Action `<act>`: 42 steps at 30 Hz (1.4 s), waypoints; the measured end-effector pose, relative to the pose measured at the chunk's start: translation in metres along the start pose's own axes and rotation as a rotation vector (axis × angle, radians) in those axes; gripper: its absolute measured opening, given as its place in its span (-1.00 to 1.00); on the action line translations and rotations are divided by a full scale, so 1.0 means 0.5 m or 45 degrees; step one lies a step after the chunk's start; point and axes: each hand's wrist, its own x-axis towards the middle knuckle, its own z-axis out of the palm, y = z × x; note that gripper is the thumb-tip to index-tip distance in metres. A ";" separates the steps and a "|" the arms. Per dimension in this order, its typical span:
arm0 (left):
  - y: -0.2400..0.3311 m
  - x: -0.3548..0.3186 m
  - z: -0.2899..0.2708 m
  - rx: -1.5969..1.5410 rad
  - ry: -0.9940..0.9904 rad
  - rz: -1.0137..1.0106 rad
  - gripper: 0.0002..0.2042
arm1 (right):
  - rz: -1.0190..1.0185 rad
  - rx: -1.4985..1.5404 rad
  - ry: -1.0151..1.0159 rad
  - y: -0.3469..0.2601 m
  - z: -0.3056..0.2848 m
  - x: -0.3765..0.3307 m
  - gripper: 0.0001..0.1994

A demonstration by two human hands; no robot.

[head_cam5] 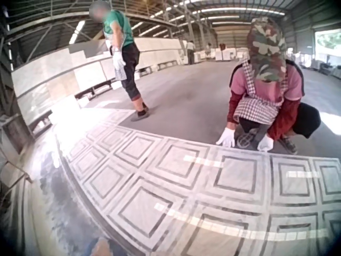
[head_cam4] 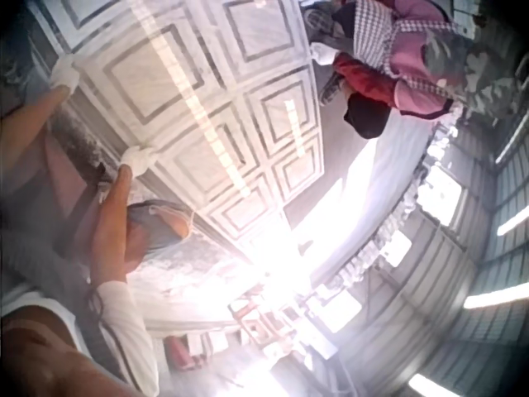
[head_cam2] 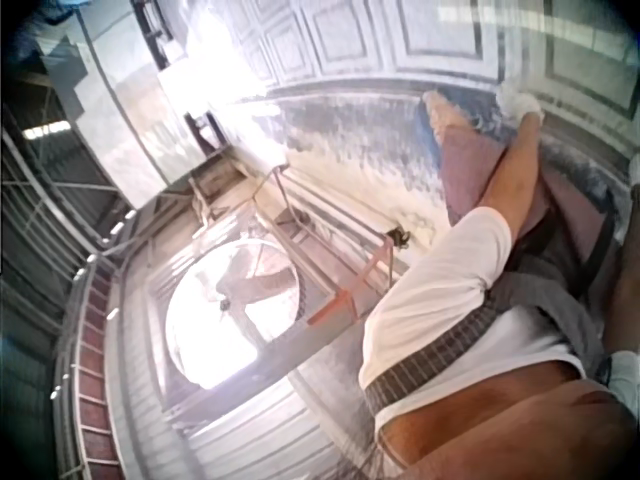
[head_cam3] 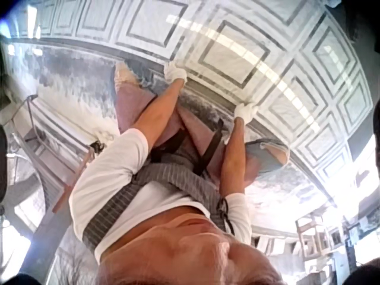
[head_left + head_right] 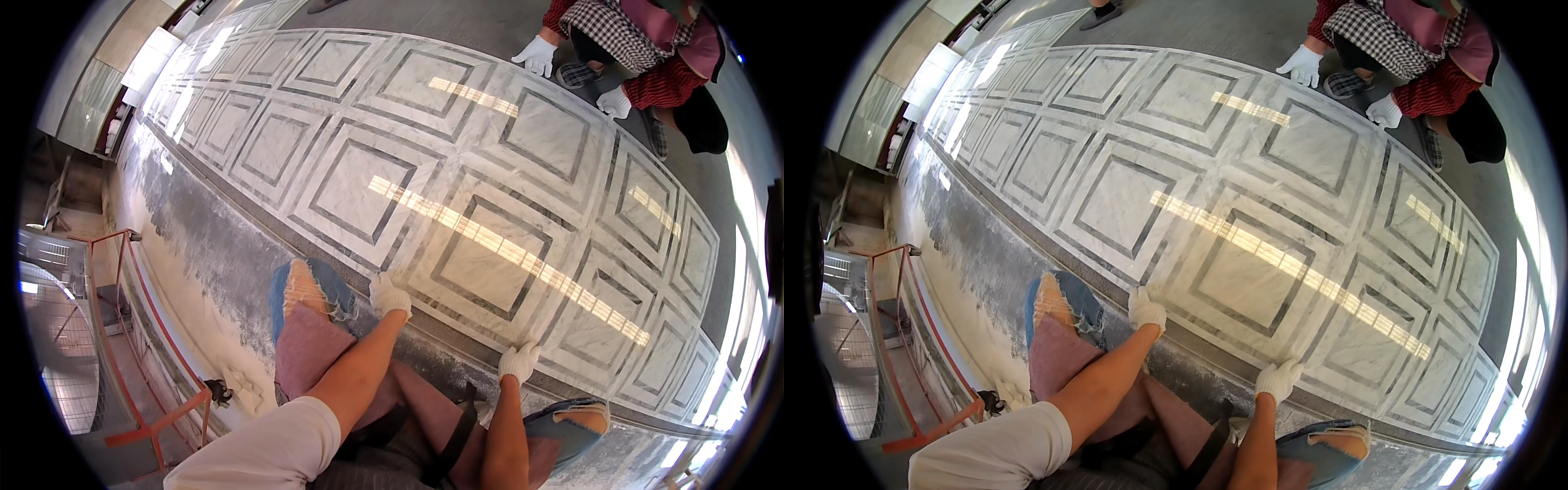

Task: The person kneels on the floor and arranges square patterned tiles into a grid layout. They lift, position, and align individual tiles by hand, then walk to a stack to retrieve more tiles and continue placing them on the floor.

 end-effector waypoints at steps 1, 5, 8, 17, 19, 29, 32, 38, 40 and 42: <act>-0.005 -0.002 0.005 0.035 0.015 0.017 -0.47 | -0.008 0.008 0.005 -0.004 0.003 -0.001 -0.43; -0.002 0.001 0.001 -0.002 -0.090 0.072 -0.45 | 0.012 -0.054 0.068 0.009 0.022 0.006 -0.43; -0.008 -0.004 0.002 -0.079 -0.087 0.122 -0.44 | 0.075 -0.029 0.036 0.001 0.020 0.013 -0.43; -0.012 -0.008 0.004 0.013 -0.129 0.173 -0.45 | 0.162 -0.104 -0.070 -0.024 0.001 0.012 -0.38; -0.001 -0.013 0.000 0.031 -0.139 0.150 -0.45 | 0.131 -0.097 -0.013 -0.014 0.015 0.011 -0.38; 0.000 -0.014 -0.006 0.098 -0.181 0.129 -0.47 | 0.109 -0.092 0.026 -0.011 0.022 0.010 -0.38; 0.007 -0.016 -0.014 0.089 -0.206 0.110 -0.48 | 0.107 -0.097 0.065 -0.019 0.017 0.006 -0.38; 0.004 -0.015 -0.010 0.124 -0.186 0.093 -0.49 | 0.182 -0.063 -0.136 -0.029 -0.005 0.009 -0.32; 0.001 -0.013 -0.005 0.165 -0.186 0.097 -0.49 | 0.134 -0.076 -0.016 -0.021 0.012 0.008 -0.36; 0.010 -0.015 -0.010 0.188 -0.226 0.090 -0.49 | 0.113 -0.087 0.054 -0.017 0.016 0.008 -0.37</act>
